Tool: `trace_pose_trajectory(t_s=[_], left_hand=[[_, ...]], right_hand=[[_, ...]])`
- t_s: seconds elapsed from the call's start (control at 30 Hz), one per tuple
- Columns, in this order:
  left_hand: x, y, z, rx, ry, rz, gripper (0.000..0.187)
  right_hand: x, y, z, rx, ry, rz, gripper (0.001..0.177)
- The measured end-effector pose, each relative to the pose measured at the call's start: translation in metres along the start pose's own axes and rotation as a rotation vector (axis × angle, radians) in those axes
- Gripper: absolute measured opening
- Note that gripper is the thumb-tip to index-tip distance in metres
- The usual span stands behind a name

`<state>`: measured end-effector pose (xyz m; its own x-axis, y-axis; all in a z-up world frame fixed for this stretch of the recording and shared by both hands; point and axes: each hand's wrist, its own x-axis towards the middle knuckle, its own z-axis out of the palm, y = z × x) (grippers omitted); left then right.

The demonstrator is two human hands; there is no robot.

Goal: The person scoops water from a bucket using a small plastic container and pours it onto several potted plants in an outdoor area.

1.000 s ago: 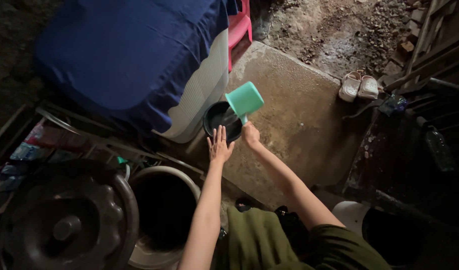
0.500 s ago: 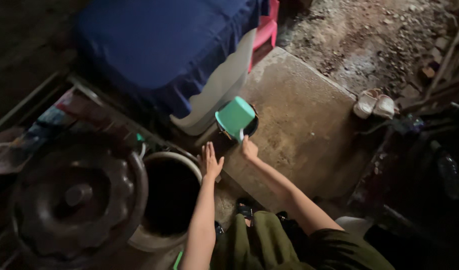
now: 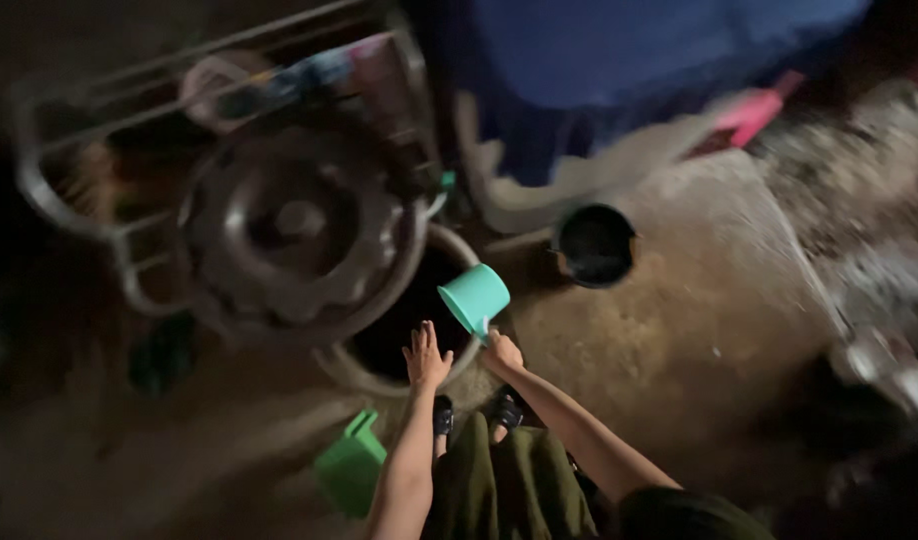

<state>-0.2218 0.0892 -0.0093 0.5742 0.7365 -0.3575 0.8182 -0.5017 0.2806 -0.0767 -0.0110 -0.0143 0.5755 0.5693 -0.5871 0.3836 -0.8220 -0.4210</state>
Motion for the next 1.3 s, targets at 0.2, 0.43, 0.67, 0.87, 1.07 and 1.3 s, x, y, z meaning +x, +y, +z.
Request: trace_pose_trajectory(t_s=[0.2,0.43,0.67,0.87,1.07,1.3], left_hand=[[-0.025,-0.060,0.026,-0.038,-0.015,-0.153,0.099],[-0.014,-0.116,0.088,-0.060,0.026,-0.158,0.098],[0.028,-0.149,0.163,-0.002,0.090,-0.078,0.095],[0.052,-0.172,0.210,-0.056,0.121,-0.043,0.084],[0.052,-0.174,0.224,-0.019,0.190,-0.101,0.086],[0.049,-0.174,0.223,-0.115,0.373,-0.008,0.083]], right_hand=[[0.001,-0.018,0.058,-0.100,-0.122,-0.053,0.040],[0.049,-0.023,0.132,-0.071,-0.073,-0.145,0.039],[0.132,-0.019,0.196,-0.108,0.043,-0.254,0.036],[0.199,0.000,0.250,-0.323,-0.071,-0.168,0.037],[0.237,-0.002,0.296,-0.326,-0.329,-0.068,0.038],[0.238,-0.008,0.308,-0.156,-0.541,-0.009,0.040]])
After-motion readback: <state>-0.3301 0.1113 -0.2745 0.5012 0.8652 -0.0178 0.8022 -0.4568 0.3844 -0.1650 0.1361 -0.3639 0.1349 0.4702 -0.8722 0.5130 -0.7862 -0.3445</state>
